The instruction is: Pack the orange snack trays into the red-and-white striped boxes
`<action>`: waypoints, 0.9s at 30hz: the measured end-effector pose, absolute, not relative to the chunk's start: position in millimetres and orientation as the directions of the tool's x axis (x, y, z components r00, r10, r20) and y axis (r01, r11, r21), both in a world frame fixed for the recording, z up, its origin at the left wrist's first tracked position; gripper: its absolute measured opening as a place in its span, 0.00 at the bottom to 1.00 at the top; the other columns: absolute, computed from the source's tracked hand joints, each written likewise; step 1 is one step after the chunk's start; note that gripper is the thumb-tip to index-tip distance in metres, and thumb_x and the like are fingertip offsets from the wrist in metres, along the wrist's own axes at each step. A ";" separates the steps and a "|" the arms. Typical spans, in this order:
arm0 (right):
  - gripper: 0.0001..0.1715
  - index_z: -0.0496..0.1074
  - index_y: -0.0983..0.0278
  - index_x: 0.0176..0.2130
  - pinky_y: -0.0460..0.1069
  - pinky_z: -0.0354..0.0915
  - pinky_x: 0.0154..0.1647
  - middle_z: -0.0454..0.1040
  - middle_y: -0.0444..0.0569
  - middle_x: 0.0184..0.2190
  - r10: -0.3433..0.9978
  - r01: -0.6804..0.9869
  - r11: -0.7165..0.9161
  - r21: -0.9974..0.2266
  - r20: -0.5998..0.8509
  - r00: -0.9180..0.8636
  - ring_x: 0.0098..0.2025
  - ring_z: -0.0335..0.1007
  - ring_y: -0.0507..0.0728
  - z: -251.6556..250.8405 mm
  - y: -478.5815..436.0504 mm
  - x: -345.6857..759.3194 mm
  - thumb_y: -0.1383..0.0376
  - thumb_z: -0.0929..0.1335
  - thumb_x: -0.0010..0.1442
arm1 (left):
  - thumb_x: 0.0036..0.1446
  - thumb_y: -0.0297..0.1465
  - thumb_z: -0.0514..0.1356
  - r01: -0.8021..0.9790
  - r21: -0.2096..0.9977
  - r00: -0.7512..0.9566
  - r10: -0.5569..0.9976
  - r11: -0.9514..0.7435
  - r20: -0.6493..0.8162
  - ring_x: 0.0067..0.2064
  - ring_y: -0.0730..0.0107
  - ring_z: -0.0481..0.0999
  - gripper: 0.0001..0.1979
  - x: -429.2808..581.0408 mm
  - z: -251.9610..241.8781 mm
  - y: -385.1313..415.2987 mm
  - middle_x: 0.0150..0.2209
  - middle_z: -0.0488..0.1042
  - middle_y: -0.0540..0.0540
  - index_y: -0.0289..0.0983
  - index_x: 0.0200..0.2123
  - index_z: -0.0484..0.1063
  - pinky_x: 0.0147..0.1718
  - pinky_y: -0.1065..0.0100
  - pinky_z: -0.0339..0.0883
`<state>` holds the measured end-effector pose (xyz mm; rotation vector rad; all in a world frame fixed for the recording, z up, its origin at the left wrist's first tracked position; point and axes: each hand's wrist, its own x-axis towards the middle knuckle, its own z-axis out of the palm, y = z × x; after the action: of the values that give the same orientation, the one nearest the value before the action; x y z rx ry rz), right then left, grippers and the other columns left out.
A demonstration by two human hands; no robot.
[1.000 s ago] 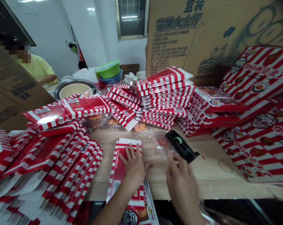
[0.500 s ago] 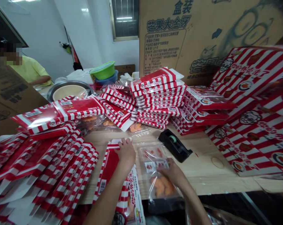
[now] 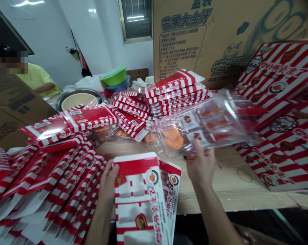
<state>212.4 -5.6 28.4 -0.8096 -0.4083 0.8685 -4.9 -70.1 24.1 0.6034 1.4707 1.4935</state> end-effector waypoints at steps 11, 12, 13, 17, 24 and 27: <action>0.22 0.72 0.61 0.42 0.51 0.68 0.42 0.78 0.46 0.38 0.982 -0.431 -0.184 -0.883 -0.151 -0.112 0.39 0.75 0.58 0.0 -17.5 221.8 0.60 0.75 0.47 | 0.40 0.38 0.67 -0.356 0.922 -0.307 0.913 0.152 -0.269 0.27 0.75 0.73 0.17 16.3 -2.7 -85.1 0.28 0.73 0.55 0.39 0.33 0.67 0.26 0.76 0.67; 0.21 0.72 0.61 0.43 0.51 0.68 0.43 0.78 0.46 0.39 0.980 -0.381 -0.178 -0.907 -0.130 -0.149 0.40 0.74 0.57 1.1 -18.2 229.4 0.60 0.75 0.48 | 0.41 0.38 0.67 -0.352 0.923 -0.307 0.913 0.154 -0.269 0.28 0.75 0.74 0.17 17.0 -2.8 -84.3 0.29 0.74 0.55 0.39 0.34 0.67 0.27 0.76 0.67; 0.20 0.72 0.61 0.43 0.51 0.67 0.45 0.78 0.47 0.40 0.976 -0.338 -0.176 -0.924 -0.118 -0.185 0.41 0.74 0.57 2.8 -18.6 235.7 0.59 0.74 0.50 | 0.42 0.38 0.66 -0.346 0.924 -0.295 0.916 0.162 -0.272 0.28 0.75 0.73 0.17 17.9 -2.9 -83.2 0.29 0.73 0.55 0.39 0.34 0.68 0.27 0.76 0.67; 0.21 0.71 0.62 0.44 0.53 0.67 0.46 0.77 0.47 0.39 0.935 -0.195 -0.169 -0.966 -0.094 -0.343 0.42 0.73 0.59 11.9 -16.6 244.1 0.59 0.73 0.50 | 0.45 0.41 0.63 -0.279 0.937 -0.157 0.952 0.212 -0.263 0.21 0.78 0.65 0.15 18.7 1.0 -76.6 0.20 0.66 0.55 0.36 0.21 0.64 0.21 0.77 0.61; 0.34 0.60 0.53 0.57 0.53 0.63 0.53 0.66 0.47 0.56 0.954 -0.095 0.288 -0.953 0.277 0.115 0.56 0.62 0.58 33.8 17.7 240.8 0.58 0.72 0.52 | 0.48 0.41 0.60 0.038 0.992 0.178 0.976 0.121 -0.126 0.27 0.73 0.65 0.16 21.3 12.8 -66.8 0.24 0.66 0.50 0.35 0.20 0.66 0.27 0.72 0.62; 0.20 0.73 0.56 0.46 0.53 0.64 0.51 0.73 0.47 0.48 0.962 -0.024 0.267 -0.963 0.265 0.072 0.50 0.68 0.59 37.8 27.2 248.0 0.57 0.71 0.52 | 0.51 0.39 0.58 0.037 0.999 0.049 0.999 0.008 -0.010 0.32 0.69 0.68 0.15 25.2 3.0 -69.0 0.30 0.68 0.48 0.36 0.20 0.63 0.33 0.70 0.64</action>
<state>248.0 27.2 37.8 -1.0173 -1.2516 0.9767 25.2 -69.0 3.0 1.2525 1.2035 1.1484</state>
